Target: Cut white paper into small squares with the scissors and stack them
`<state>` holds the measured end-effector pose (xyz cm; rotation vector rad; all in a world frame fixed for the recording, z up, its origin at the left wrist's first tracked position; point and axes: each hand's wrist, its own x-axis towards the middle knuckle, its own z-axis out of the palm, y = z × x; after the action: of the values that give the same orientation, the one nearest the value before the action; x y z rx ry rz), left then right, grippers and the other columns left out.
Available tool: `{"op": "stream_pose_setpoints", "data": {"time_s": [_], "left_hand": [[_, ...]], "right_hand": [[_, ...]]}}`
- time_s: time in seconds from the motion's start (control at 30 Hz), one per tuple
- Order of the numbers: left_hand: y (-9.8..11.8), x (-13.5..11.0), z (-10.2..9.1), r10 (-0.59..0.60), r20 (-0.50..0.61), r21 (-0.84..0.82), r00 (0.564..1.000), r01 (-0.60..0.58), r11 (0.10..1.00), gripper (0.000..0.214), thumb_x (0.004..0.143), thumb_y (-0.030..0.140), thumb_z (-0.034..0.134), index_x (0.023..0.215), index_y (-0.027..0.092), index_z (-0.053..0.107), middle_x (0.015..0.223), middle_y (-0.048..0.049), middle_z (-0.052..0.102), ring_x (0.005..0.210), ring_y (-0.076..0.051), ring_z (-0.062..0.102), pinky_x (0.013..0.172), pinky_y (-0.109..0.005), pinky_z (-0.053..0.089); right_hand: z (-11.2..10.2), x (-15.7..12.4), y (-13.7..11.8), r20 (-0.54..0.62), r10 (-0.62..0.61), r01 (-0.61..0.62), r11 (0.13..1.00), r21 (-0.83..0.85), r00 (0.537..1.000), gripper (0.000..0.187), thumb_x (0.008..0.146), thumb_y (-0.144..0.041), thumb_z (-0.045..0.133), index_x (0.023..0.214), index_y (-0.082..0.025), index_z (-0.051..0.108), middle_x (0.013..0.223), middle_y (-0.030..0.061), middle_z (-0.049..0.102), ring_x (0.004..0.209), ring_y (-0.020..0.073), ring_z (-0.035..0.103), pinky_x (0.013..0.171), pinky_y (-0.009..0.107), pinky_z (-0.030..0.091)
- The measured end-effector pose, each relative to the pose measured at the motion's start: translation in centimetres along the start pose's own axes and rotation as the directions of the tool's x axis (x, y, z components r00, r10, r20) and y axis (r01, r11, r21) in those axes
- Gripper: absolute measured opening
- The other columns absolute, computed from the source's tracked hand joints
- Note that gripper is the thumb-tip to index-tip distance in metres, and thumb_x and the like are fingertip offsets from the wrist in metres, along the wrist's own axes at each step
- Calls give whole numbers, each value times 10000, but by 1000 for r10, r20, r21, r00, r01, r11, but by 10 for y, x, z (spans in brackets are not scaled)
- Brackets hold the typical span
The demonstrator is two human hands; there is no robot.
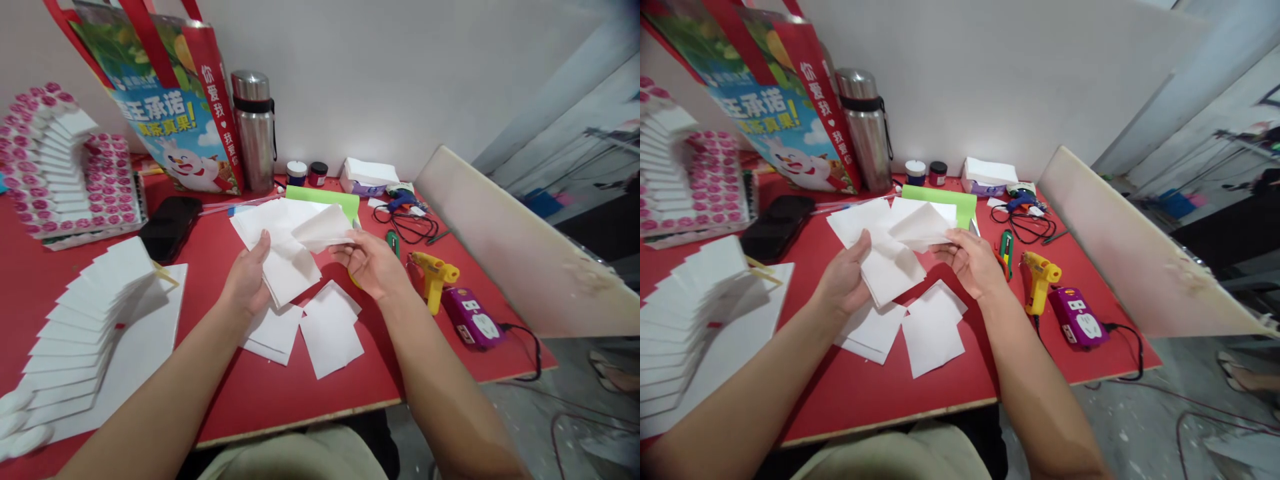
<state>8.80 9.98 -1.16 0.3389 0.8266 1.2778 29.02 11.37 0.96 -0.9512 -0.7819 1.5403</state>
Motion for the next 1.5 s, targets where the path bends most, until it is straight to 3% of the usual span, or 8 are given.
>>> {"op": "stream_pose_setpoints", "data": {"time_s": [0.27,0.57,0.73,0.87,1.03,1.13,1.27,1.5], "left_hand": [[2,2,-1,-70,84,-22,994,72,997,440,1025,391,530,1290,64,657,1333,-205,692,1205,-343,685,1049,-528,547],[2,-5,2,-347,146,67,926,340,938,391,1003,286,556,1320,75,643,1150,-183,770,1006,-309,758,981,-483,579],[2,-8,3,-567,241,145,787,549,823,388,999,285,526,1227,9,675,977,-204,790,896,-323,772,897,-440,594],[3,-11,3,-675,212,151,707,659,737,512,1022,422,479,1299,18,629,1056,-216,779,982,-357,758,961,-506,556],[7,-12,7,-575,168,12,801,581,814,548,1030,420,445,1387,26,575,1159,-217,759,1089,-379,722,1092,-589,447],[11,-13,8,-434,189,-116,881,459,881,547,1036,419,435,1419,48,559,1170,-192,763,1142,-382,701,1140,-610,392],[14,-12,5,-350,242,-205,905,400,893,567,1038,419,432,1479,69,490,1168,-170,769,1169,-376,694,1130,-607,408],[10,-11,5,-400,229,-112,888,432,895,541,1017,368,500,1465,65,516,1245,-189,740,1240,-350,662,1133,-554,442]], "right_hand": [[-3,-6,-7,-8,24,-25,990,-137,1000,307,659,-314,908,923,-208,793,842,13,795,721,173,726,704,314,600],[-5,-9,-7,89,49,-24,966,-259,995,333,662,-356,916,920,-205,768,843,13,782,682,143,691,641,275,567],[-6,-17,-14,352,246,23,790,-612,903,299,694,-395,887,839,-187,728,765,1,717,636,129,627,575,256,488],[-3,-11,-6,248,-133,277,596,-754,960,483,683,-379,891,1092,-222,688,829,-15,663,634,114,556,610,280,462],[-8,1,-2,38,-354,310,755,-577,934,593,774,-561,792,1243,-269,577,1121,60,696,911,189,683,773,329,544],[-10,0,-5,-88,-172,114,882,-457,981,568,810,-709,685,1162,-268,620,1110,71,719,897,217,708,705,332,573],[-1,-5,-1,4,147,-139,944,-301,989,539,719,-659,805,997,-214,680,955,80,744,795,230,710,682,361,601],[4,-12,-10,-45,-166,160,980,-115,985,377,642,-289,903,964,-257,711,958,-9,781,827,188,727,754,323,595]]}}
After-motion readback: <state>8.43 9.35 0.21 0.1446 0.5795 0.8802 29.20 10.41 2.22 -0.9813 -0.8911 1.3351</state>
